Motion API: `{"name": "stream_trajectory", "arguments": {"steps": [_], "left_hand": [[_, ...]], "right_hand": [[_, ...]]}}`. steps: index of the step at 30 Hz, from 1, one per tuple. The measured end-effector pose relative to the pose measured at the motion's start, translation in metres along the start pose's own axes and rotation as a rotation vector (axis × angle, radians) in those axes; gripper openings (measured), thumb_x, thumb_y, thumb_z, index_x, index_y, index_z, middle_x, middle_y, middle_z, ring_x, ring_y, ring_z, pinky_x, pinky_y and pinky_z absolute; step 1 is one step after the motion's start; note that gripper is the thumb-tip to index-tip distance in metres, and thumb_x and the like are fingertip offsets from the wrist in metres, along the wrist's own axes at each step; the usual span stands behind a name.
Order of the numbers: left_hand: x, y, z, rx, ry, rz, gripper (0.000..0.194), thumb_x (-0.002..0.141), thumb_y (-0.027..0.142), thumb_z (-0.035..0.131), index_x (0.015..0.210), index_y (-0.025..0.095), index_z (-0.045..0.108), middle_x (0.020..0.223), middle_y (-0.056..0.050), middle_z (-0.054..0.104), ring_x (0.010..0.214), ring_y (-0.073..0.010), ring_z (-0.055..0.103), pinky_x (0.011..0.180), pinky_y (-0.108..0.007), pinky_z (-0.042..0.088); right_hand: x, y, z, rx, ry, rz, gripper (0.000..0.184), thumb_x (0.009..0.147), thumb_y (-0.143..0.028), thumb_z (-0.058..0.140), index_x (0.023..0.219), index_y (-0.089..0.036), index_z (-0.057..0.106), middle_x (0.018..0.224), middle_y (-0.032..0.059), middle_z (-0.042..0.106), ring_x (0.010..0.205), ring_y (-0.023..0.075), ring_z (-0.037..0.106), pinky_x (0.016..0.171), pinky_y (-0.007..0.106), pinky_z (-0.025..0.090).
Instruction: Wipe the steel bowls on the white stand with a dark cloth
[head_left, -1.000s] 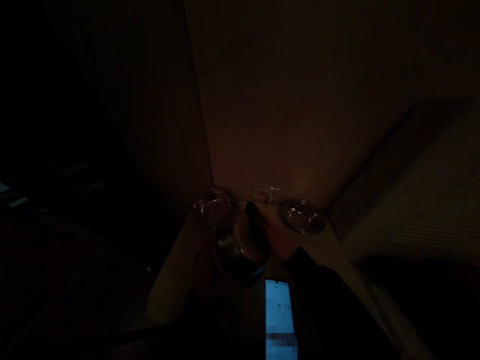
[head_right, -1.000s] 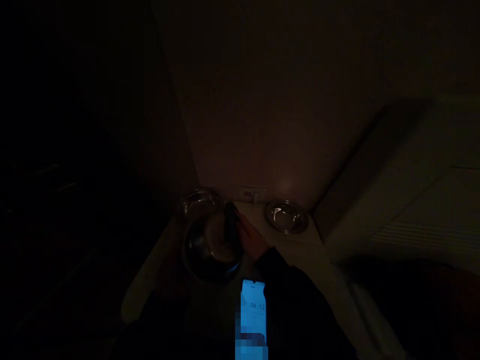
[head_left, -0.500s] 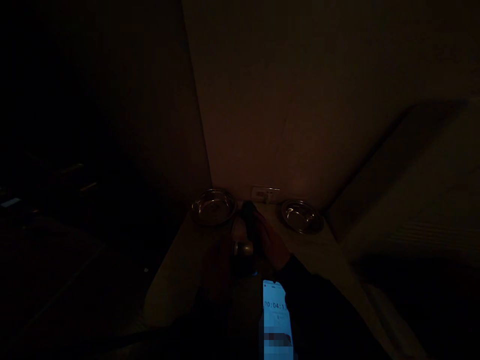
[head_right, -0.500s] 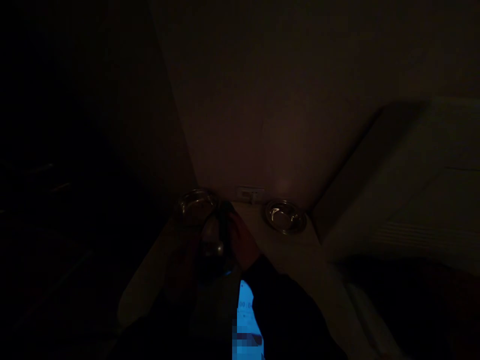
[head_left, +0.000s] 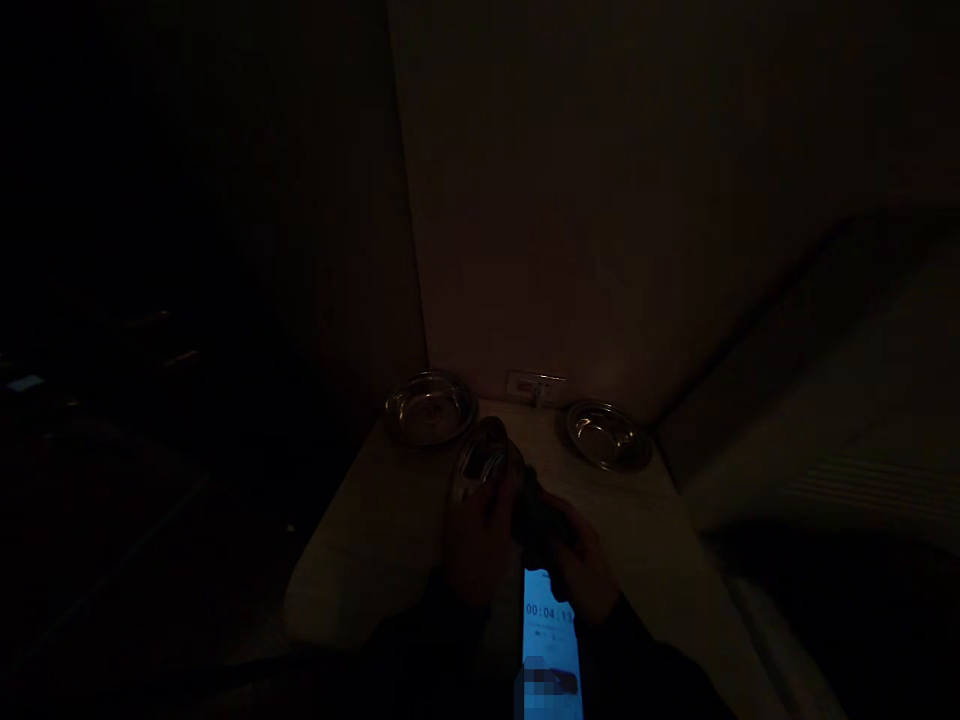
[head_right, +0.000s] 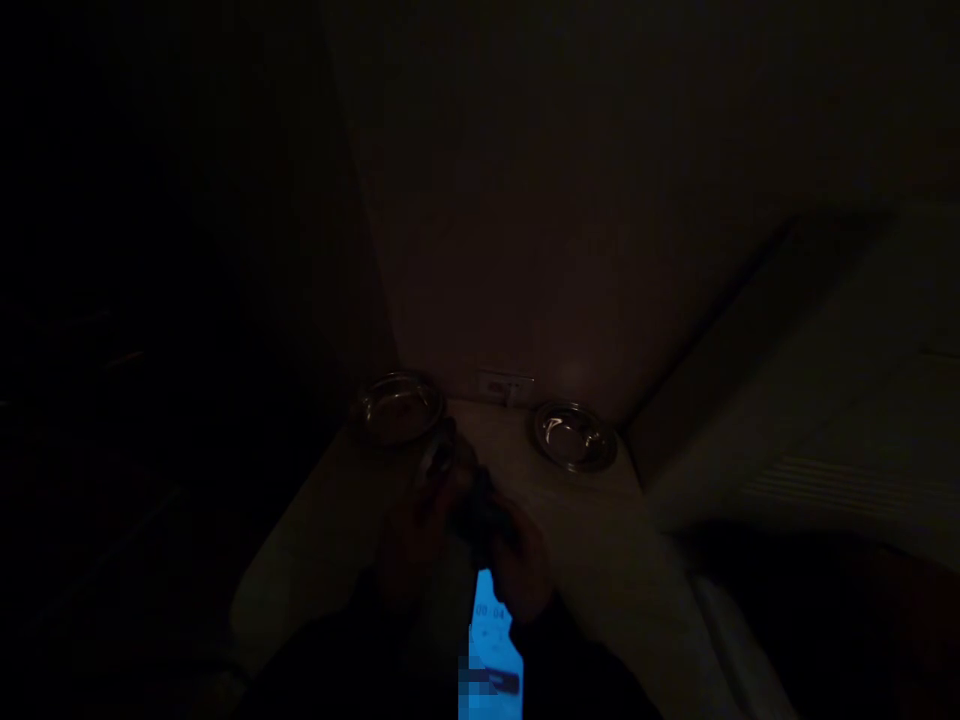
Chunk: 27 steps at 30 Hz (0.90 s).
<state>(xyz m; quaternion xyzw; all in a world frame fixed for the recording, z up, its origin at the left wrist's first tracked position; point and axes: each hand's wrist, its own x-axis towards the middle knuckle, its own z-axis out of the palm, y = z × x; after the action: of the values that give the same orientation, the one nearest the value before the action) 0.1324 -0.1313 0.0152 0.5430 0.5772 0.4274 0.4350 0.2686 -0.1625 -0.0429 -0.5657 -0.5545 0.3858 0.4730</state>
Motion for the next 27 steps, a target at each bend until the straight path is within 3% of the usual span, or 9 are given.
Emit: {"name": "stream_trajectory", "arguments": {"steps": [2, 5, 10, 14, 17, 19, 22, 24, 27], "left_hand": [[-0.002, -0.009, 0.006, 0.04, -0.031, 0.042, 0.034, 0.082, 0.038, 0.043, 0.101, 0.022, 0.066, 0.096, -0.006, 0.068, 0.09, -0.0225, 0.061, 0.077, -0.031, 0.046], [-0.005, -0.017, 0.013, 0.151, -0.034, 0.112, 0.035, 0.083, 0.038, 0.042, 0.105, 0.025, 0.064, 0.107, -0.007, 0.065, 0.101, -0.0245, 0.056, 0.09, -0.038, 0.041], [-0.012, -0.016, 0.03, 0.388, -0.171, 0.157, 0.035, 0.083, 0.034, 0.04, 0.102, 0.022, 0.066, 0.107, -0.012, 0.064, 0.099, -0.0281, 0.057, 0.091, -0.043, 0.039], [-0.016, -0.024, 0.045, 0.559, -0.303, 0.238, 0.037, 0.084, 0.03, 0.038, 0.113, 0.022, 0.059, 0.11, -0.014, 0.061, 0.1, -0.0301, 0.056, 0.088, -0.046, 0.04], [-0.02, -0.034, 0.047, 0.555, -0.348, 0.312, 0.039, 0.082, 0.031, 0.043, 0.118, 0.023, 0.054, 0.11, -0.011, 0.061, 0.1, -0.0284, 0.055, 0.086, -0.044, 0.042], [-0.021, -0.041, 0.036, 0.503, -0.27, 0.339, 0.034, 0.08, 0.035, 0.046, 0.109, 0.021, 0.06, 0.106, -0.011, 0.063, 0.102, -0.0261, 0.054, 0.09, -0.04, 0.04], [-0.015, -0.051, 0.007, 0.423, 0.034, 0.167, 0.033, 0.082, 0.039, 0.041, 0.092, 0.017, 0.064, 0.092, -0.012, 0.065, 0.09, -0.0229, 0.058, 0.083, -0.035, 0.044], [-0.007, -0.06, -0.014, 0.349, 0.283, -0.102, 0.038, 0.082, 0.043, 0.04, 0.095, 0.013, 0.06, 0.092, -0.014, 0.063, 0.086, -0.0244, 0.059, 0.076, -0.037, 0.046], [0.006, -0.075, -0.03, 0.134, 0.164, -0.294, 0.046, 0.08, 0.045, 0.042, 0.109, 0.011, 0.054, 0.102, -0.016, 0.062, 0.092, -0.0255, 0.059, 0.078, -0.038, 0.047]], "right_hand": [[0.004, 0.006, -0.013, 0.065, 0.021, 0.101, 0.036, 0.074, -0.03, 0.046, 0.107, -0.02, 0.057, 0.077, 0.005, 0.067, 0.06, 0.0207, 0.063, 0.051, 0.035, 0.053], [0.011, 0.005, -0.031, 0.088, 0.108, 0.101, 0.027, 0.067, -0.032, 0.052, 0.089, -0.021, 0.063, 0.081, 0.0054, 0.068, 0.071, 0.0215, 0.063, 0.06, 0.035, 0.052], [0.024, -0.018, -0.056, 0.06, 0.123, 0.187, 0.037, 0.075, -0.047, 0.046, 0.091, -0.019, 0.063, 0.08, 0.008, 0.068, 0.067, 0.0211, 0.063, 0.055, 0.033, 0.051], [0.038, -0.024, -0.053, -0.223, 0.124, -0.073, 0.038, 0.075, -0.039, 0.052, 0.106, -0.019, 0.058, 0.108, 0.0099, 0.061, 0.098, 0.0254, 0.057, 0.078, 0.039, 0.049], [0.053, -0.017, -0.037, -0.425, -0.03, -0.29, 0.046, 0.076, -0.028, 0.049, 0.121, -0.018, 0.046, 0.121, 0.0107, 0.053, 0.111, 0.0231, 0.049, 0.092, 0.041, 0.04], [0.062, -0.013, -0.026, -0.557, -0.156, -0.343, 0.044, 0.078, -0.022, 0.045, 0.122, -0.016, 0.044, 0.121, 0.0111, 0.053, 0.11, 0.0209, 0.05, 0.093, 0.04, 0.039], [0.072, -0.016, -0.014, -0.821, -0.305, -0.319, 0.037, 0.081, -0.018, 0.043, 0.117, -0.016, 0.049, 0.115, 0.0107, 0.057, 0.105, 0.0219, 0.052, 0.091, 0.042, 0.037], [0.076, -0.019, -0.008, -0.991, -0.387, -0.294, 0.035, 0.081, -0.018, 0.044, 0.115, -0.017, 0.051, 0.113, 0.0102, 0.059, 0.104, 0.0246, 0.051, 0.089, 0.044, 0.035], [0.082, -0.017, 0.005, -1.139, -0.459, -0.289, 0.035, 0.082, -0.016, 0.044, 0.115, -0.02, 0.052, 0.115, 0.0105, 0.057, 0.108, 0.0269, 0.047, 0.087, 0.042, 0.036]]}}
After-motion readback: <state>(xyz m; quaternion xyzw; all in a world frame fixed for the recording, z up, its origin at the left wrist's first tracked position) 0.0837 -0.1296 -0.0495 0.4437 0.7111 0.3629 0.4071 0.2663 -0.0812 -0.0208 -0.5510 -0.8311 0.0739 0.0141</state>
